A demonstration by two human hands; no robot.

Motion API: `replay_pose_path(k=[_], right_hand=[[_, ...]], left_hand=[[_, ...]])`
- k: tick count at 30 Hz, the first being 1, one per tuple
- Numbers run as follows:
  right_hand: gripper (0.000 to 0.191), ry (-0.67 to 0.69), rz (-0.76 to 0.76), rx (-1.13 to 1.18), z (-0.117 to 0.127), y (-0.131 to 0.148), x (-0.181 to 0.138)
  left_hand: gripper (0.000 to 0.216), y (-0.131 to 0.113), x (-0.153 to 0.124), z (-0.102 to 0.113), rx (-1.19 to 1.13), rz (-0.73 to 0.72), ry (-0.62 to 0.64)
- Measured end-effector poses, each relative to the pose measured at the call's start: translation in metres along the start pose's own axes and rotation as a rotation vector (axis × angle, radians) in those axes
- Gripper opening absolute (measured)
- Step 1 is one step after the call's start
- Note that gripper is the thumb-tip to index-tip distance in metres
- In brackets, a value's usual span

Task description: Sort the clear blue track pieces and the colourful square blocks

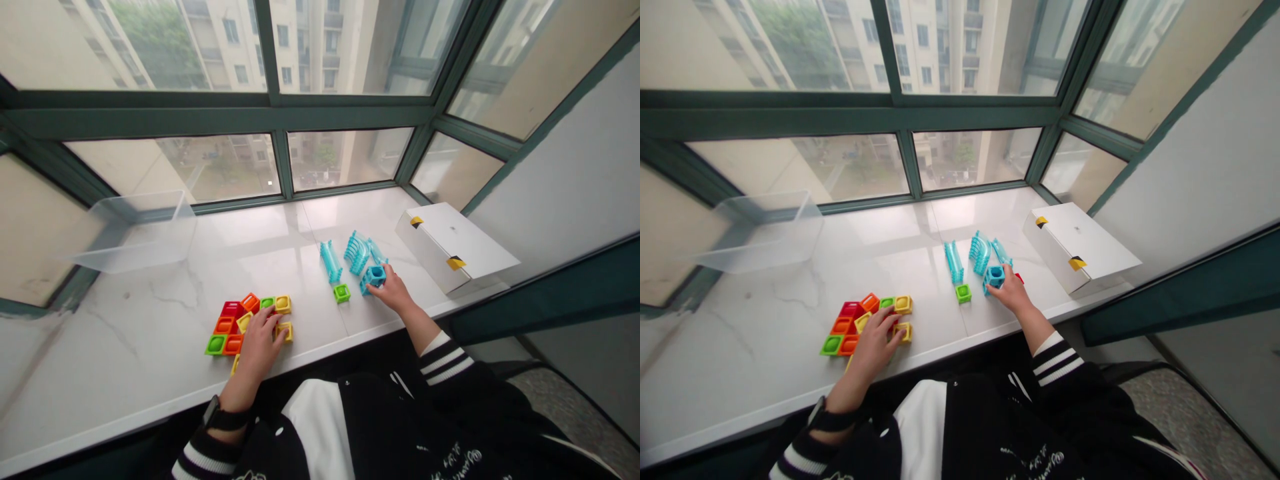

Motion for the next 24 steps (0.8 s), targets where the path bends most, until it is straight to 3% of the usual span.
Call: replay_pose_path(k=[18, 24], right_hand=[[0.063, 0.075, 0.036, 0.038, 0.007, -0.005, 0.006], [0.061, 0.074, 0.040, 0.033, 0.005, -0.006, 0.005]], left_hand=[[0.031, -0.003, 0.001, 0.006, -0.050, -0.022, -0.023], [0.030, 0.003, -0.003, 0.024, -0.120, -0.021, -0.084]])
Point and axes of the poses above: each hand's wrist, its own x-axis towards the middle knuckle, its own z-axis out of the back of the hand, y = z × x, the point moved 3 cm from there along x, towards the middle knuckle, and after that the axes turned 1 degree about x, right-handed, at the moved point
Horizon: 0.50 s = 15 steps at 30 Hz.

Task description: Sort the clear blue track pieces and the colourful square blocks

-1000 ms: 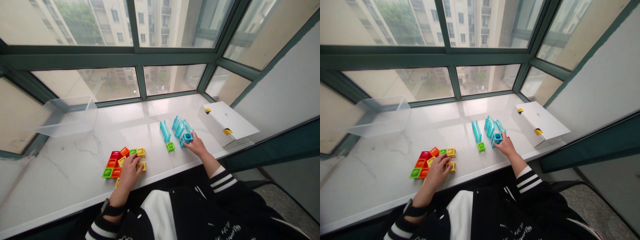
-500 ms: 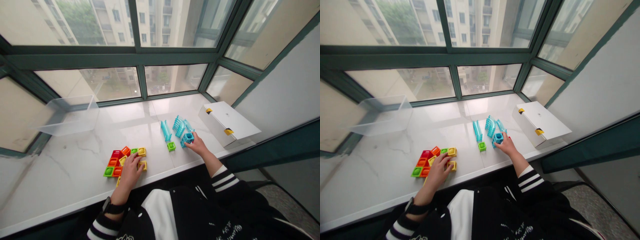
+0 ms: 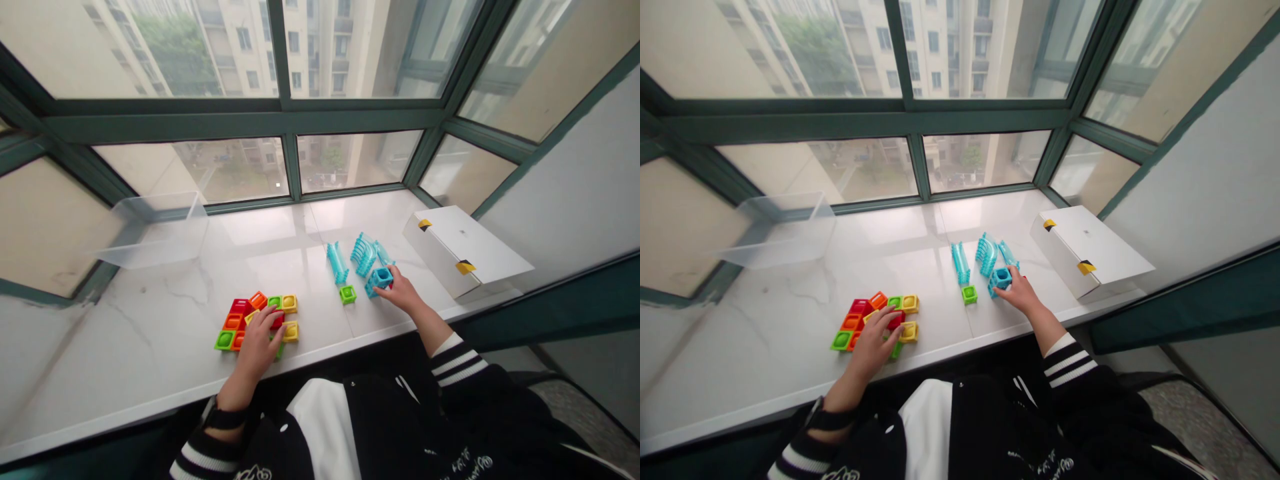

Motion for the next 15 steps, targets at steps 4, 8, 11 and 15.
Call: replay_pose_path(k=[4, 8, 11, 15], right_hand=[[0.063, 0.000, -0.004, 0.016, 0.000, 0.001, 0.000], [0.069, 0.023, -0.008, 0.086, 0.002, 0.003, -0.001], [0.080, -0.054, 0.020, 0.173, 0.008, 0.007, -0.005], [0.062, -0.315, 0.081, 0.268, 0.023, 0.023, -0.019]], left_hand=[[0.030, 0.008, -0.005, 0.024, 0.010, 0.017, -0.076], [0.031, 0.020, -0.014, 0.047, 0.055, 0.041, -0.130], [0.032, 0.030, -0.022, 0.058, 0.080, 0.077, -0.136], [0.031, 0.033, -0.031, 0.060, 0.064, 0.113, -0.155]])
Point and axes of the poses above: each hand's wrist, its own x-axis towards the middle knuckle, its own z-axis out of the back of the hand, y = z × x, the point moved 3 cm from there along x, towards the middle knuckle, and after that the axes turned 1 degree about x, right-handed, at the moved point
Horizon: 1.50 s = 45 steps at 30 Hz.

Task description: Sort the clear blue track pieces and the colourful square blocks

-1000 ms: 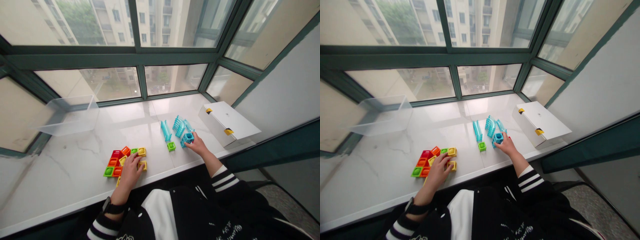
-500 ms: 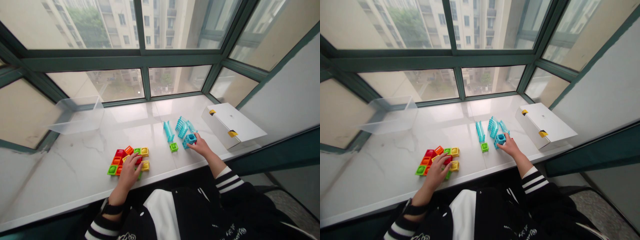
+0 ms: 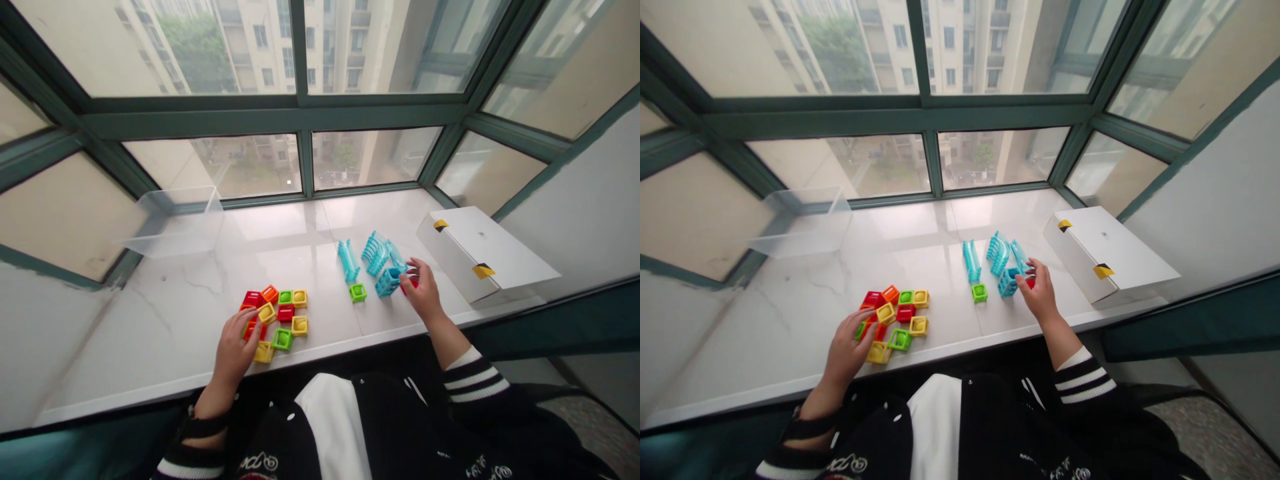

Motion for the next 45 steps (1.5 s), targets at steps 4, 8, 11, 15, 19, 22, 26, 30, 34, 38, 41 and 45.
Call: replay_pose_path(k=[4, 8, 11, 15, 19, 22, 26, 30, 34, 38, 41, 45], right_hand=[[0.039, -0.097, 0.125, 0.033, -0.002, 0.042, -0.013], [0.021, 0.204, 0.291, 0.133, -0.044, 0.086, -0.028], [0.031, 0.581, 0.361, 0.173, -0.095, 0.102, -0.046], [0.054, 0.819, 0.354, 0.099, -0.156, 0.104, -0.074], [0.068, 0.887, 0.370, 0.016, -0.195, 0.102, -0.096], [0.060, 0.870, 0.351, -0.006, -0.208, 0.103, -0.104], [0.041, 0.827, 0.319, -0.023, -0.209, 0.106, -0.106], [0.037, 0.795, 0.308, -0.022, -0.200, 0.103, -0.104], [0.039, 0.793, 0.272, 0.116, -0.183, 0.091, -0.095], [0.043, 0.708, 0.213, 0.311, -0.156, 0.080, -0.085], [0.042, 0.609, 0.173, 0.367, -0.133, 0.075, -0.079], [0.039, 0.529, 0.145, 0.376, -0.113, 0.072, -0.075]], left_hand=[[0.029, -0.011, -0.003, -0.015, -0.043, -0.013, 0.023], [0.036, -0.025, -0.002, -0.041, -0.056, -0.056, 0.075], [0.043, -0.031, 0.000, -0.060, -0.009, -0.083, 0.120], [0.049, -0.033, 0.002, -0.075, 0.072, -0.094, 0.169], [0.052, -0.034, 0.001, -0.080, 0.134, -0.103, 0.233], [0.054, -0.034, 0.001, -0.081, 0.158, -0.111, 0.256], [0.057, -0.035, 0.002, -0.080, 0.184, -0.123, 0.253], [0.061, -0.037, 0.002, -0.079, 0.195, -0.133, 0.259], [0.067, -0.036, 0.002, -0.079, 0.191, -0.129, 0.265], [0.068, -0.033, 0.002, -0.082, 0.194, -0.122, 0.283], [0.066, -0.034, 0.005, -0.081, 0.159, -0.104, 0.287], [0.055, -0.052, 0.011, -0.069, 0.024, -0.080, 0.183]])
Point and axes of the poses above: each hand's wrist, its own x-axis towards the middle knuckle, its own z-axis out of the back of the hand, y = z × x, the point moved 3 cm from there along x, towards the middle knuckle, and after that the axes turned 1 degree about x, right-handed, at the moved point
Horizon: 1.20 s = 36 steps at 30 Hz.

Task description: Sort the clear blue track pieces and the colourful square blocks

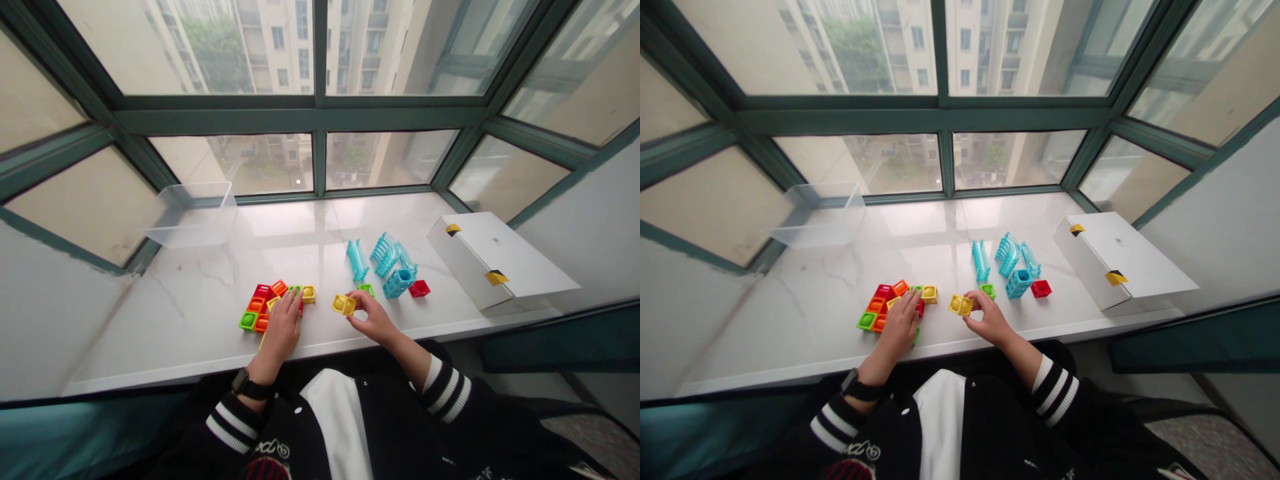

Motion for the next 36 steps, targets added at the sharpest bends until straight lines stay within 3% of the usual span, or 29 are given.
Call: replay_pose_path(k=[3, 7, 10, 16, 22, 26, 30, 36], right_hand=[[0.040, -0.050, 0.028, 0.006, 0.001, 0.007, -0.001], [0.034, -0.048, 0.075, -0.010, -0.012, 0.025, 0.002], [0.030, -0.012, 0.131, 0.000, -0.022, 0.037, 0.005], [0.031, 0.061, 0.114, 0.048, -0.025, 0.039, 0.007], [0.047, 0.098, 0.164, -0.076, -0.020, 0.032, 0.006], [0.041, 0.076, 0.122, -0.113, -0.012, 0.023, 0.004], [0.041, 0.039, 0.056, -0.136, 0.000, 0.008, -0.005], [0.036, 0.036, -0.081, -0.217, 0.038, -0.022, -0.030]], left_hand=[[0.051, -0.027, 0.001, 0.007, -0.195, -0.008, -0.060], [0.058, -0.060, 0.000, -0.001, -0.580, 0.058, 0.023], [0.053, -0.069, 0.001, -0.005, -0.739, 0.112, 0.007], [0.050, -0.069, 0.002, 0.009, -0.620, 0.059, -0.049], [0.057, -0.080, 0.000, 0.013, -0.460, -0.232, -0.061], [0.056, -0.077, 0.001, 0.008, -0.507, -0.183, -0.120], [0.052, -0.073, 0.000, 0.006, -0.519, -0.141, -0.057], [0.038, -0.058, -0.001, 0.009, -0.515, -0.092, -0.054]])
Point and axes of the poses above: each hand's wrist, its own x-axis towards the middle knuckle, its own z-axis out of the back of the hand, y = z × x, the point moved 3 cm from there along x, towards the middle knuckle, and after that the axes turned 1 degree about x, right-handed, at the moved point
